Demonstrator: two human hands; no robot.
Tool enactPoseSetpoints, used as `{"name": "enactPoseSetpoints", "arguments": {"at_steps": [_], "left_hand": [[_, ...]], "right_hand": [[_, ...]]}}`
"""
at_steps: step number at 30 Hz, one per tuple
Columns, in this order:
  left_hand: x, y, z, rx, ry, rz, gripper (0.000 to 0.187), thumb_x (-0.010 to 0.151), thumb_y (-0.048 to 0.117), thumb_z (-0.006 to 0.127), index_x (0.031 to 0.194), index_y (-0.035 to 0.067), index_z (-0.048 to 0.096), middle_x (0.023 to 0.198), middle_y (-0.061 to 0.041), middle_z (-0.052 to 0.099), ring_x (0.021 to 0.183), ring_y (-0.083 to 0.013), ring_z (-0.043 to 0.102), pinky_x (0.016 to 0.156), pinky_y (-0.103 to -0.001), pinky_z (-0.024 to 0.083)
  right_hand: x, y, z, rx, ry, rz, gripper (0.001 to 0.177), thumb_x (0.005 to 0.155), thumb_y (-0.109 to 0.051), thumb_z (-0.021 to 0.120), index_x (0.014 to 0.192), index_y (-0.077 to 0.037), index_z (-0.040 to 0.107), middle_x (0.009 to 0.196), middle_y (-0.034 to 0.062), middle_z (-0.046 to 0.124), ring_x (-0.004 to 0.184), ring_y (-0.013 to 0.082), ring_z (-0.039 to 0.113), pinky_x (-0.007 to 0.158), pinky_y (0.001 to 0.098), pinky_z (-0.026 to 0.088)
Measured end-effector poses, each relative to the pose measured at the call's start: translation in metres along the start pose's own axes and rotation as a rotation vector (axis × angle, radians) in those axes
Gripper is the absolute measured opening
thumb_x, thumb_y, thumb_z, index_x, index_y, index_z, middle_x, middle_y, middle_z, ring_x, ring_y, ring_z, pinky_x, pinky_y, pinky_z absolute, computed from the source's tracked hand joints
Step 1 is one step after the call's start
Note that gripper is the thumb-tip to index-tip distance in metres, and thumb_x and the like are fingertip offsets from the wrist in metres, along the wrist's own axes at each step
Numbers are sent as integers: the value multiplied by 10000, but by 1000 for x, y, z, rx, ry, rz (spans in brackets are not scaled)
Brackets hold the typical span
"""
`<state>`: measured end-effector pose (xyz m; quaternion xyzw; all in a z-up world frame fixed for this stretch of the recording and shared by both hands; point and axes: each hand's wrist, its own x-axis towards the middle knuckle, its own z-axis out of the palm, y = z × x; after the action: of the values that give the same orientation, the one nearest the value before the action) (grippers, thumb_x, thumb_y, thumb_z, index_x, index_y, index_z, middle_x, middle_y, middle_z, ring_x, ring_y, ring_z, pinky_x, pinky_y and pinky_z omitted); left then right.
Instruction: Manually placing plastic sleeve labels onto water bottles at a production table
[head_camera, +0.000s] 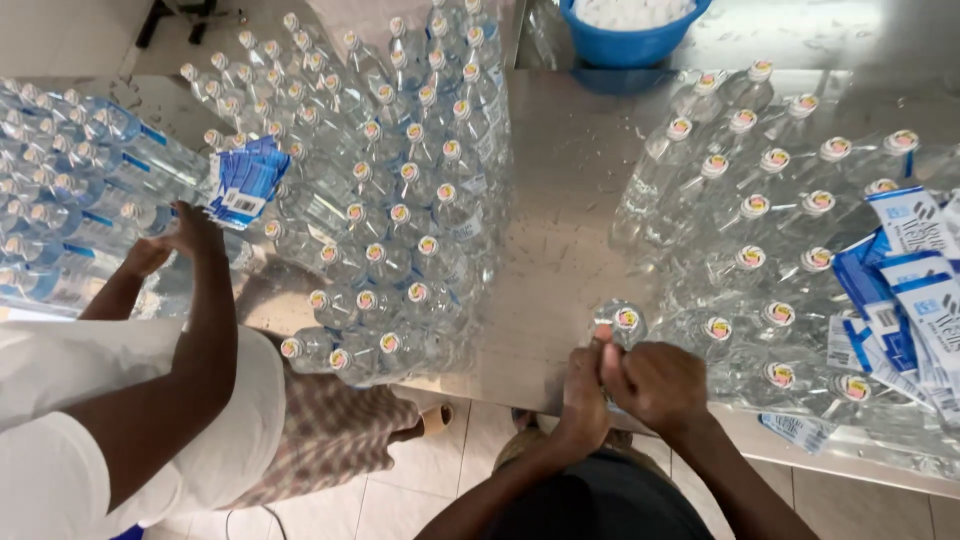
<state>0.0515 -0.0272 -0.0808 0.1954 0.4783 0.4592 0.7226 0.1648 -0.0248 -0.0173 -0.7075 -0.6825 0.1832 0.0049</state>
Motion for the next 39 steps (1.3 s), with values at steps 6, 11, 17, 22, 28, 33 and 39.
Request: {"name": "enactPoseSetpoints", "arguments": {"at_steps": [6,11,17,22,28,33,39], "left_hand": [[-13,57,34,-403,-237,89,674,1166,306,640,599,232,282,517,60,254,455,-72,241,419,-277,175],[-14,22,10,34,-109,189,334,1133,359,524,878,144,529,845,8,499,839,-115,474,812,-344,419],[-42,106,11,145,-490,183,278,1021,403,628,1079,131,641,1025,-132,734,934,-234,698,756,-373,560],[-29,102,9,423,-336,118,263,809,177,958,991,79,795,979,-48,825,909,-149,775,756,-300,621],[-14,102,13,527,-257,186,263,708,189,1023,869,90,840,861,-25,814,850,-117,751,748,-290,609],[-16,102,17,521,-261,162,166,765,126,959,873,76,843,824,-25,803,796,-121,729,757,-304,593],[-19,89,13,401,-327,95,160,813,138,941,864,125,790,818,22,749,835,-122,685,818,-345,562]], "right_hand": [[-31,-56,-41,279,982,-1016,434,1028,-106,651,653,-118,433,634,38,426,510,167,414,490,317,321],[-12,-4,-9,214,727,-211,597,1096,-373,466,544,-144,471,504,26,444,467,209,409,476,421,260],[-31,-8,-34,774,708,74,562,1099,-293,642,621,-132,395,546,-33,298,547,64,252,539,327,212],[-34,-2,-39,874,561,157,454,1090,-347,651,700,-132,566,576,-38,378,539,60,294,542,322,253],[-41,-1,-62,736,577,-39,199,1048,-280,660,1005,-103,739,932,31,732,789,170,680,677,337,498],[-50,4,-82,805,221,-36,329,945,-387,761,1176,-179,870,1090,11,845,1031,171,821,853,343,599],[-50,22,-72,932,27,143,350,837,-231,925,1187,-237,925,1000,-11,830,807,152,704,669,315,454]]}}
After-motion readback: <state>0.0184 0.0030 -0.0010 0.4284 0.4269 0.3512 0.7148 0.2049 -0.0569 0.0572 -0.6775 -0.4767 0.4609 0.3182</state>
